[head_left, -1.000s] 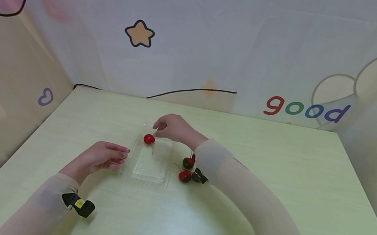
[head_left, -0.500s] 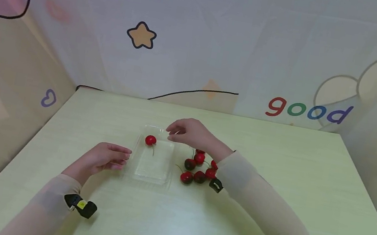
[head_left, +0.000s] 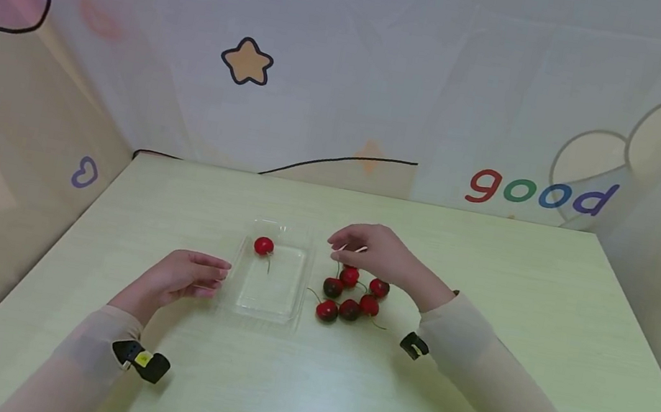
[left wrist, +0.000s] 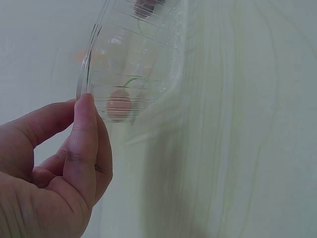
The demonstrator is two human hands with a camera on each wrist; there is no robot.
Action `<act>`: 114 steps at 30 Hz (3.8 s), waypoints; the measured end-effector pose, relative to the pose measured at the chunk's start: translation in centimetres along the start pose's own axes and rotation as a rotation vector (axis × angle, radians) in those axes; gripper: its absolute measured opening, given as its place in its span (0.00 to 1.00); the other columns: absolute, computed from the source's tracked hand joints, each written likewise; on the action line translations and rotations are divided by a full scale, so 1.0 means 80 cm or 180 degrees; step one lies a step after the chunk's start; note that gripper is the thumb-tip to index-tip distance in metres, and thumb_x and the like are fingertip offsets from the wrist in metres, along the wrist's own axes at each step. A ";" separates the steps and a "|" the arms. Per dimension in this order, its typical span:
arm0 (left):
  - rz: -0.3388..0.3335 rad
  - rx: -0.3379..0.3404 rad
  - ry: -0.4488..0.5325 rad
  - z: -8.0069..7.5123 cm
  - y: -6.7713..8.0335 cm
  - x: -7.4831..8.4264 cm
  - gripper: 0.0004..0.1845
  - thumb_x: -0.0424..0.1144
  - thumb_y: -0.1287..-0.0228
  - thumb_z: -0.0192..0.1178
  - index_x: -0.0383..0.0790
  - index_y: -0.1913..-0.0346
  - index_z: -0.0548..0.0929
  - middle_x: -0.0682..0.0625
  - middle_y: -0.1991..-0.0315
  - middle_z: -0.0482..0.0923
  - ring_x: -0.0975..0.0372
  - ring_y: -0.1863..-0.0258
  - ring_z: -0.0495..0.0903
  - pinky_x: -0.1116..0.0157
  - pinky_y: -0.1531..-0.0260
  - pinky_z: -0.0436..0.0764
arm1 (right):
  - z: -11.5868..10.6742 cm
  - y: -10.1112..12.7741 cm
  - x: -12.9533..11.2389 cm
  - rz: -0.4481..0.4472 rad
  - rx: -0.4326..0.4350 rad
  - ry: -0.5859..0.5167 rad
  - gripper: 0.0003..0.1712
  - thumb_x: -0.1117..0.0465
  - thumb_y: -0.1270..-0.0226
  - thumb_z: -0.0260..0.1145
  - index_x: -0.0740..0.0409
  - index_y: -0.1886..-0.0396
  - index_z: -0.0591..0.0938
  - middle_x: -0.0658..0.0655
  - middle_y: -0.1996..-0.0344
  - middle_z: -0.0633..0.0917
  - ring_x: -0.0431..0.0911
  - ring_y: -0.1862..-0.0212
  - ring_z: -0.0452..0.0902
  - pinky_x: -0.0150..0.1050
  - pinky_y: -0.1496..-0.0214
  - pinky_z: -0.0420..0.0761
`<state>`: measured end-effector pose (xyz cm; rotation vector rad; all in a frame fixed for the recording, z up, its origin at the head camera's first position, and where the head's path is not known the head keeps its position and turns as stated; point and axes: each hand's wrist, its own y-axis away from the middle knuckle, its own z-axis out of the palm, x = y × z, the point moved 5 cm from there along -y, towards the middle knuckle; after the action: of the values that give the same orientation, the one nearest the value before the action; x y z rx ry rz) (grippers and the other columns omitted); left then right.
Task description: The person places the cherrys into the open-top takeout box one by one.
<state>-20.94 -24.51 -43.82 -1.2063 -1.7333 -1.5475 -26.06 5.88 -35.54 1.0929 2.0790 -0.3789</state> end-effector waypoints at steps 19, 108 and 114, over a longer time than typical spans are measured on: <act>-0.0079 0.0040 -0.0019 0.001 0.003 0.002 0.24 0.35 0.26 0.60 0.26 0.33 0.75 0.53 0.62 0.86 0.66 0.67 0.83 0.73 0.66 0.87 | 0.013 0.044 0.057 0.0472 0.0123 0.0013 0.18 0.60 0.28 0.67 0.62 0.42 0.83 0.60 0.53 0.88 0.50 0.51 0.84 0.40 0.51 0.87; -0.0049 -0.0019 -0.0024 -0.002 0.003 0.004 0.23 0.35 0.26 0.60 0.25 0.34 0.75 0.54 0.63 0.86 0.66 0.67 0.82 0.73 0.65 0.87 | 0.024 0.066 0.074 0.0571 0.0123 0.0202 0.18 0.63 0.32 0.70 0.65 0.45 0.84 0.62 0.52 0.89 0.49 0.53 0.85 0.44 0.48 0.87; -0.0064 -0.0007 -0.0049 -0.002 0.005 0.003 0.24 0.35 0.26 0.60 0.25 0.34 0.75 0.53 0.62 0.86 0.66 0.67 0.82 0.73 0.65 0.87 | 0.014 0.063 0.058 0.0520 0.0216 0.0255 0.20 0.61 0.31 0.70 0.64 0.42 0.83 0.61 0.51 0.88 0.52 0.50 0.84 0.45 0.47 0.88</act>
<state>-20.73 -24.59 -43.37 -1.2085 -1.7592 -1.5558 -23.16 10.93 -39.29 1.3278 2.0409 -0.3320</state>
